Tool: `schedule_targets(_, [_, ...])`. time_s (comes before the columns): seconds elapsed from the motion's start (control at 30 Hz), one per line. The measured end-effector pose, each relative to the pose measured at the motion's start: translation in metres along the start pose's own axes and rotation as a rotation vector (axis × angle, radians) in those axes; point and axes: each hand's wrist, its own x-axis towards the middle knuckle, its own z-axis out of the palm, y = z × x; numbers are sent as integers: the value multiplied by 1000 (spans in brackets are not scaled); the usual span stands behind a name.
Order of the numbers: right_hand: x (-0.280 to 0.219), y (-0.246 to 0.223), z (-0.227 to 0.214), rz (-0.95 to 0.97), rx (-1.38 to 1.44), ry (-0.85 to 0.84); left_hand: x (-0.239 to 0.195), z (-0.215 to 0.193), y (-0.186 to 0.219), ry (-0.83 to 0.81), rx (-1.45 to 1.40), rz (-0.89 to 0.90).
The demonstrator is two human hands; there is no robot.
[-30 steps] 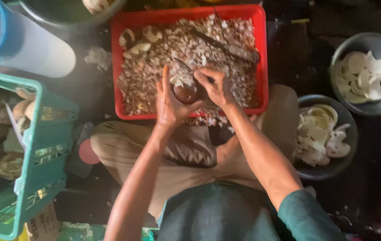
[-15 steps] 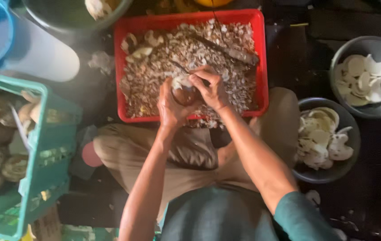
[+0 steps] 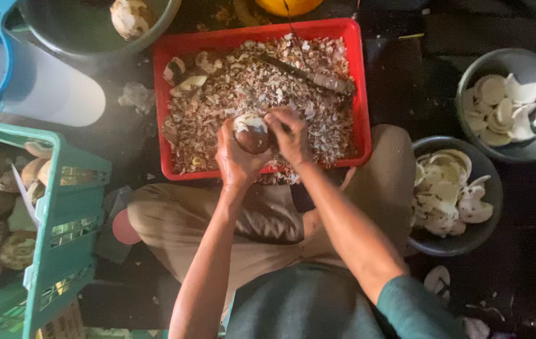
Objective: The person sits on the floor and uses a knife to peel the skin off round root vegetables. The peels fall into a red tray, and the peeled vegetables are placed into a nearby bowl.
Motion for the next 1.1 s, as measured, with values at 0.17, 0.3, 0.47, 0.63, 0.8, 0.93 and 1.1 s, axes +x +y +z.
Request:
schedule_targets(0.17, [-14,21,-4,-22,5,19,-8,-7,3,-56,-7,-40])
schedule_targets(0.3, [-2,16,-6,-140,-79,-6,-5,-10,-1,-40,-10,75])
schedule_targets(0.47, [12,-9,0,-471,-548,-174,-16,7,-25,-14,-23,-21])
schedule_targets(0.63, [27,-31,4,-650,-454,-338,-14,18,-41,-37,-450,-15])
schedule_targets(0.8, [31,-49,12,-489,-519,-328,-14,14,-35,-18,-107,-38])
schedule_targets(0.93, [21,-50,-1,-621,-480,-261,-15,11,-29,-48,-186,38])
schedule_targets(1.1, [11,-43,0,-367,-368,-240,-9,11,-28,-1,32,-55])
